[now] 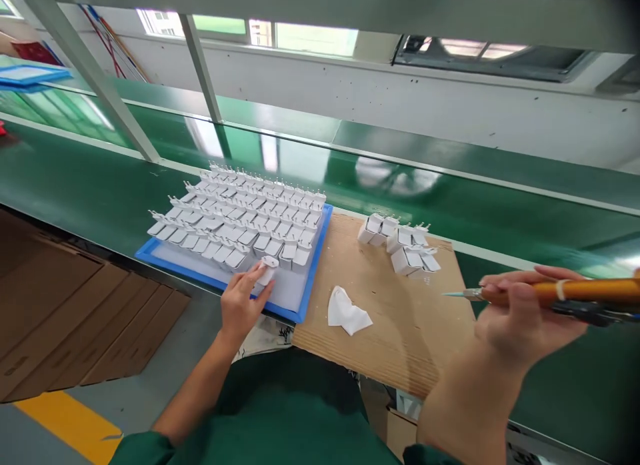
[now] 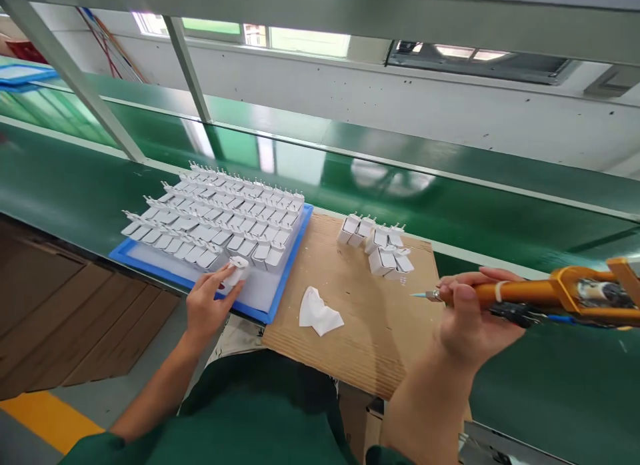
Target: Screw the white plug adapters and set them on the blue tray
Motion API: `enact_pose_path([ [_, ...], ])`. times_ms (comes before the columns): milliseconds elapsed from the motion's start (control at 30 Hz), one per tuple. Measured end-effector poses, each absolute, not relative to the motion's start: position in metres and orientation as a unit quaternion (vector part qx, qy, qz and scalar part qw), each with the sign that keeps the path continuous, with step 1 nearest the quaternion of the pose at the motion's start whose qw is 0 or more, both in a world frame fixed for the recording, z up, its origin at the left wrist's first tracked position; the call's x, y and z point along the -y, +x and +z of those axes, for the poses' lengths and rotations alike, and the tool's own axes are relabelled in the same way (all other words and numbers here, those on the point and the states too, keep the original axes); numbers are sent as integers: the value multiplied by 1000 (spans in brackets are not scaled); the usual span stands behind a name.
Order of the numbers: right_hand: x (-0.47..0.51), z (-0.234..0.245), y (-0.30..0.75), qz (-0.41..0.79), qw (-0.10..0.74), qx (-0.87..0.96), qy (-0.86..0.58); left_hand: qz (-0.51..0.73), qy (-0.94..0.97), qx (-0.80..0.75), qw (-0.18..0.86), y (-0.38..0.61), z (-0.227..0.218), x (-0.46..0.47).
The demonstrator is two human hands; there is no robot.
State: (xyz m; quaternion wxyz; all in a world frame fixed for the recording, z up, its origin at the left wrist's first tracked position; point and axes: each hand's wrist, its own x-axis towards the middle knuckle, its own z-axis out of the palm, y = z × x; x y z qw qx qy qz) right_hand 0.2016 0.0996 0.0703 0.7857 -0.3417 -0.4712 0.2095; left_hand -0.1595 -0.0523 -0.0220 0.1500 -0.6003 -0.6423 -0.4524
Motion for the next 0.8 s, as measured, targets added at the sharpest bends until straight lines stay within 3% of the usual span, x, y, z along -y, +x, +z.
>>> enact_pose_path([
  [200, -97, 74, 195, 211, 785, 467, -349, -355, -579, 708, 197, -185, -43, 60],
  [600, -99, 72, 200, 219, 776, 467, -364, -324, -535, 768, 137, -191, -39, 48],
  [800, -97, 71, 203, 231, 762, 508, -330, -337, -566, 722, 212, -191, -22, 51],
])
